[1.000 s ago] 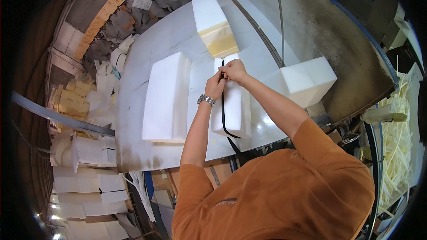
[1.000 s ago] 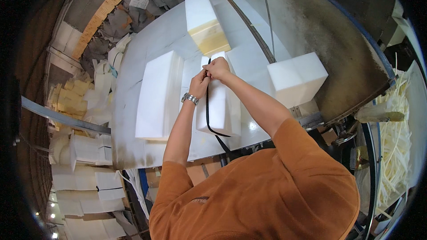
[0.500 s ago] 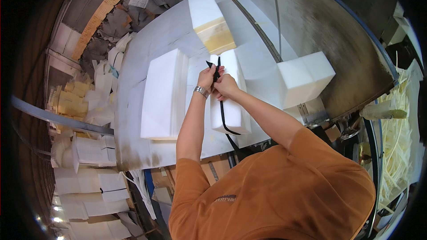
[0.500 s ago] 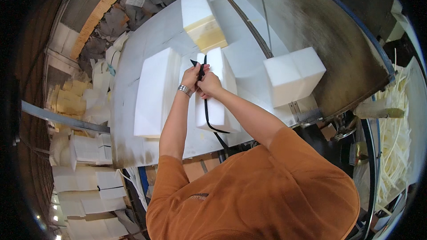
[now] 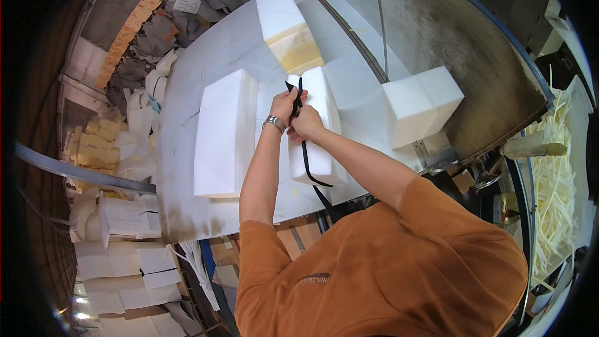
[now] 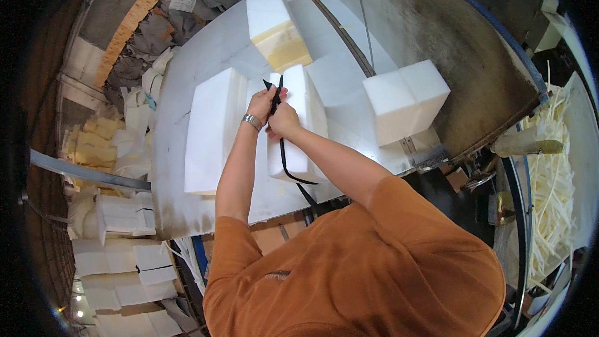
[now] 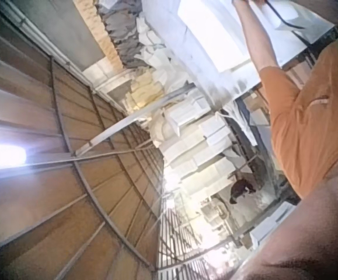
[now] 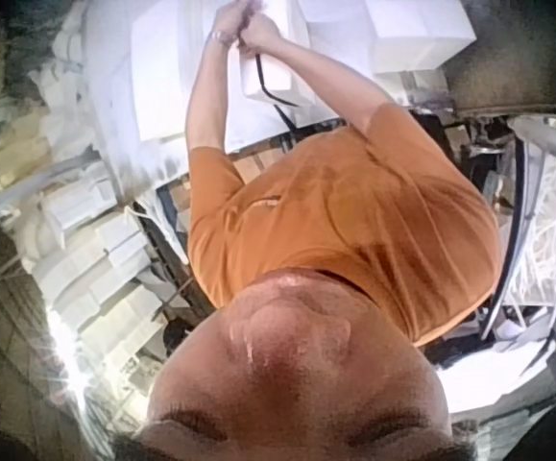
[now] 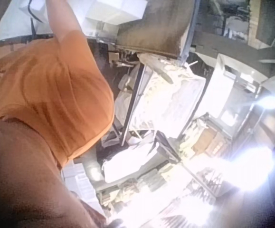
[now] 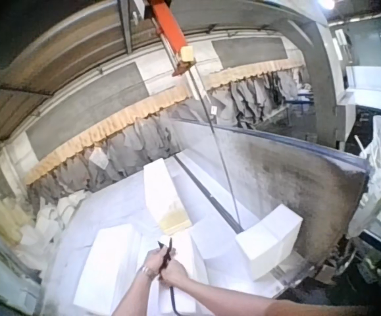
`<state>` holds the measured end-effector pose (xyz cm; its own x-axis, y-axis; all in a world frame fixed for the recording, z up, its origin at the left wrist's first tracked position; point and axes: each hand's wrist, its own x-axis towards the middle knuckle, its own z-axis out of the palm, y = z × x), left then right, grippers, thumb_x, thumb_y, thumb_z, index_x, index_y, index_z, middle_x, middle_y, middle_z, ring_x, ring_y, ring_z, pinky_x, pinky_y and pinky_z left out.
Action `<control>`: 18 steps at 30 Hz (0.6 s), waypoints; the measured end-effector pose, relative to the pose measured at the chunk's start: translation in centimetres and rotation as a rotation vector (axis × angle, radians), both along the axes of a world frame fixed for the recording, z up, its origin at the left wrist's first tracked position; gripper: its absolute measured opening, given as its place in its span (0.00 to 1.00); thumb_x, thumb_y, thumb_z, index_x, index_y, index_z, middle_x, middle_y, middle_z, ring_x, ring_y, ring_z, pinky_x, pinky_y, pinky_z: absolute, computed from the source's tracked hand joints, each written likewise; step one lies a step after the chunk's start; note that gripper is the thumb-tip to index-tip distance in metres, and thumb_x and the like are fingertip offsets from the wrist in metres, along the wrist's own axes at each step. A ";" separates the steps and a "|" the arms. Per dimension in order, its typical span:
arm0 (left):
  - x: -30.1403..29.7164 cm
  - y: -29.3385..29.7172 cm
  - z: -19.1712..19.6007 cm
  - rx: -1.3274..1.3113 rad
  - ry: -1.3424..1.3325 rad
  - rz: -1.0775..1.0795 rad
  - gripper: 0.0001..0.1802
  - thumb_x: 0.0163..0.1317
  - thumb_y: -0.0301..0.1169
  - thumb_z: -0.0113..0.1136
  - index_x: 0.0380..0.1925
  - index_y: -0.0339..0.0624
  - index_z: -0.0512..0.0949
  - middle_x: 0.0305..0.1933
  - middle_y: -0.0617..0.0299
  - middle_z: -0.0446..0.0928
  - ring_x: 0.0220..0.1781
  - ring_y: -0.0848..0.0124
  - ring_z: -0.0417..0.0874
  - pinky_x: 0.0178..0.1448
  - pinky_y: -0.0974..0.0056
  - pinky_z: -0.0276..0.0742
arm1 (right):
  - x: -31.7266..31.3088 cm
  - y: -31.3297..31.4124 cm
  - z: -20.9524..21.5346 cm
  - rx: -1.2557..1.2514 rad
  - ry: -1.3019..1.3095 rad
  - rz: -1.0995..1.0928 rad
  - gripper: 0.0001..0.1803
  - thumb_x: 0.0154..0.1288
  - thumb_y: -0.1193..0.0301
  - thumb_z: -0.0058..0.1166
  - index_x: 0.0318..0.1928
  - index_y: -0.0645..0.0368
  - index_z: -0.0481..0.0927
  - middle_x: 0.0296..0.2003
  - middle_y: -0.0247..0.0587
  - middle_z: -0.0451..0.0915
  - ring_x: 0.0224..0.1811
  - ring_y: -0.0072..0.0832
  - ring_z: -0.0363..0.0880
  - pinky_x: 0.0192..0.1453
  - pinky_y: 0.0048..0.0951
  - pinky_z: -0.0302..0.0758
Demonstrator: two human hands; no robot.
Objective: Cutting, aligning, and bundling large white foam blocks using black plastic straps and a cutting tool.
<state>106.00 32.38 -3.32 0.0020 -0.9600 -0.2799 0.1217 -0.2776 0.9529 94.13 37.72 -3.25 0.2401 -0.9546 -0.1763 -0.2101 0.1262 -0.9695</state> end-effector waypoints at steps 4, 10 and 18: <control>0.0 0.3 0.1 0.034 0.057 0.088 0.19 0.81 0.38 0.56 0.48 0.29 0.82 0.48 0.55 0.89 0.46 0.68 0.88 0.50 0.63 0.86 | 0.7 0.3 -0.1 0.308 -0.219 -0.105 0.07 0.70 0.75 0.55 0.37 0.66 0.84 0.30 0.48 0.88 0.25 0.34 0.89 0.26 0.36 0.85; 1.4 1.1 0.1 -0.005 -0.003 0.012 0.20 0.81 0.40 0.56 0.49 0.29 0.84 0.48 0.54 0.89 0.47 0.68 0.89 0.52 0.63 0.86 | -0.8 0.0 -0.8 0.404 -0.540 0.093 0.05 0.75 0.72 0.52 0.39 0.58 0.78 0.29 0.36 0.81 0.28 0.26 0.82 0.29 0.28 0.81; 3.1 2.6 -2.3 -0.137 -0.206 0.033 0.21 0.81 0.43 0.57 0.48 0.36 0.87 0.44 0.60 0.89 0.38 0.78 0.86 0.44 0.71 0.83 | -2.5 -0.9 1.4 0.002 -0.241 -0.113 0.09 0.77 0.70 0.55 0.46 0.63 0.82 0.31 0.39 0.87 0.19 0.24 0.79 0.24 0.26 0.80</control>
<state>109.11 34.97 -5.61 0.0779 -0.9874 -0.1378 -0.0718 -0.1434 0.9871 91.64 36.81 -1.82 0.1675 -0.9774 -0.1292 0.0425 0.1381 -0.9895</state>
